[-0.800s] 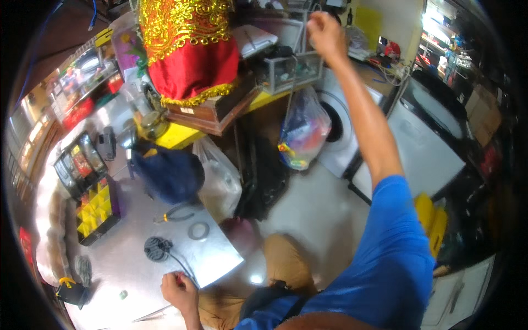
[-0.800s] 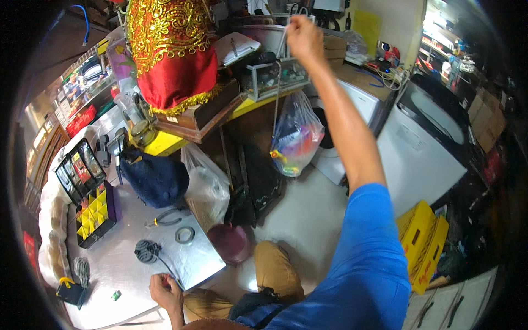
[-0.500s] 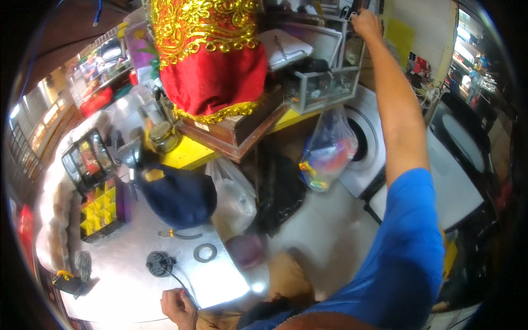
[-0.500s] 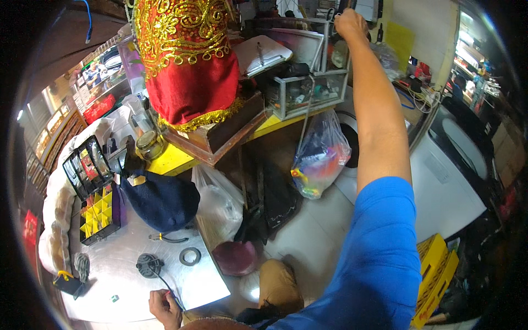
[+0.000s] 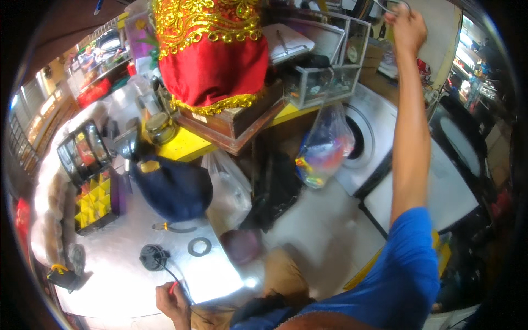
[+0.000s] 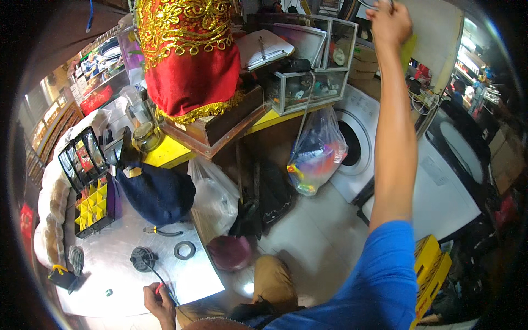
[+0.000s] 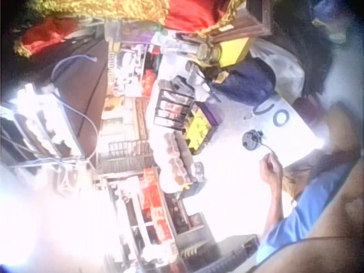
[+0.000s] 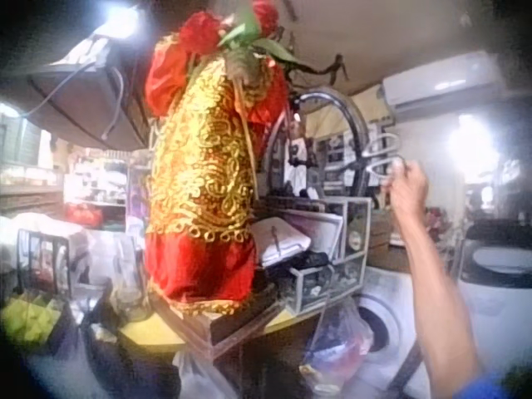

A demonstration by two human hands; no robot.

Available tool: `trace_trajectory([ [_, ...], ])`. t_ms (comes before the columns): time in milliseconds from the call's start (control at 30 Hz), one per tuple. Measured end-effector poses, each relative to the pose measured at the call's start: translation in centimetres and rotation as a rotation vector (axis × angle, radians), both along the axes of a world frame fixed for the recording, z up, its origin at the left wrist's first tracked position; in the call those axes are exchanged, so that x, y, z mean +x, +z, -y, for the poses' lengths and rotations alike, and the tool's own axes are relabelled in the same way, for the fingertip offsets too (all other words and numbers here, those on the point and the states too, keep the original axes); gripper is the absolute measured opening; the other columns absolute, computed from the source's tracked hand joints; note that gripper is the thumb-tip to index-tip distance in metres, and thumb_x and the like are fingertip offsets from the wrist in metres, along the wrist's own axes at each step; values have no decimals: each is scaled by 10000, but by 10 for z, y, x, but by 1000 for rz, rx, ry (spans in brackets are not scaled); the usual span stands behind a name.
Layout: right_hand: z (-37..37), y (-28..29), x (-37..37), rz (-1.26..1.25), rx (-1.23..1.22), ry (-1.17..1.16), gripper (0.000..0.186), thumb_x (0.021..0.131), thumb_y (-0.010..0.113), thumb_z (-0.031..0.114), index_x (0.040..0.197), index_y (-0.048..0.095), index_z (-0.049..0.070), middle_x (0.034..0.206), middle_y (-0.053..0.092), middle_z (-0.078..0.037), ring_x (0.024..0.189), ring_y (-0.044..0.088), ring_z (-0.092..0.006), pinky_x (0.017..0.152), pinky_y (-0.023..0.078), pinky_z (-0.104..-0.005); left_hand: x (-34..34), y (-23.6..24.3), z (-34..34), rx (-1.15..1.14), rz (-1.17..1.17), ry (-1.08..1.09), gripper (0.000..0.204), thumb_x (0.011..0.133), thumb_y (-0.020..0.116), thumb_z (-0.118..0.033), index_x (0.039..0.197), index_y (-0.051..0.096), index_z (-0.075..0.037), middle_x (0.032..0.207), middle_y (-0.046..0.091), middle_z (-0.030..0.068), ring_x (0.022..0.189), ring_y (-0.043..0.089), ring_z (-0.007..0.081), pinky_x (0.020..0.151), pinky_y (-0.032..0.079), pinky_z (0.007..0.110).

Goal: The person uses scissors to cut a small piece of pink heat-shrink tubing and places it over the exposed ends of a black wire. They then use black electrical tape to wrap and insulate the wire connection, securing the repair.

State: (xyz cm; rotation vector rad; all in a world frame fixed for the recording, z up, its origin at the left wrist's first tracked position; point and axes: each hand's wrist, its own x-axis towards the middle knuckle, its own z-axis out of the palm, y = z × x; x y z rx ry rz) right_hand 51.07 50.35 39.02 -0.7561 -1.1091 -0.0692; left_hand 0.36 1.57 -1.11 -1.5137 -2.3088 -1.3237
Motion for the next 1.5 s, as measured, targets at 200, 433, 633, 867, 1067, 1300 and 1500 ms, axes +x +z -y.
trace_trajectory([
  [200,173,-152,-66,-159,-136,935,323,1048,586,331,1125,631,20,1017,694,-112,798,723,-282,687,609,-405,10,19,-3,83,218,-17,58,981,579,-9,941,577,34,871,527,77,762,500,155,694,427,276],
  [433,348,-312,-228,-437,-714,1720,396,1024,593,190,1383,546,29,1148,682,-200,917,733,-318,836,617,-458,-19,12,30,330,775,0,47,1022,598,-82,1025,603,-35,781,517,-13,647,502,102,623,480,268],
  [633,405,-344,-290,-146,-752,1767,492,1014,624,371,1186,623,-90,1229,678,-238,1074,698,-304,971,542,-473,-7,53,3,488,1203,-271,169,1013,657,-148,1134,580,-60,939,620,42,818,600,139,764,498,280],
  [867,435,-385,-316,-60,-789,1844,552,1052,500,493,865,572,-21,1231,648,-340,1084,698,-400,992,539,-549,-11,47,26,650,1271,-259,173,971,711,-87,1119,646,-23,1031,694,77,893,632,109,802,510,248],
  [1067,454,-370,-326,-352,-859,1971,335,948,720,319,1076,602,32,1219,667,-282,1151,661,-412,1037,507,-556,-28,49,34,525,1148,-179,186,962,731,-105,1103,687,9,990,698,52,883,622,85,795,512,230],
  [1300,478,-359,-333,-369,-1064,2153,884,758,913,195,1475,404,100,1094,645,-131,1160,636,-371,1036,500,-503,-29,46,34,575,1329,-346,203,1002,672,-92,1171,643,16,964,689,75,851,690,128,778,580,243],
  [1500,457,-338,-331,12,-1023,1795,741,761,904,100,1380,520,-30,917,685,-48,1003,681,-207,890,561,-353,-22,42,34,482,1401,-544,191,1008,660,-103,1156,644,17,999,695,85,839,702,132,790,605,258],
])
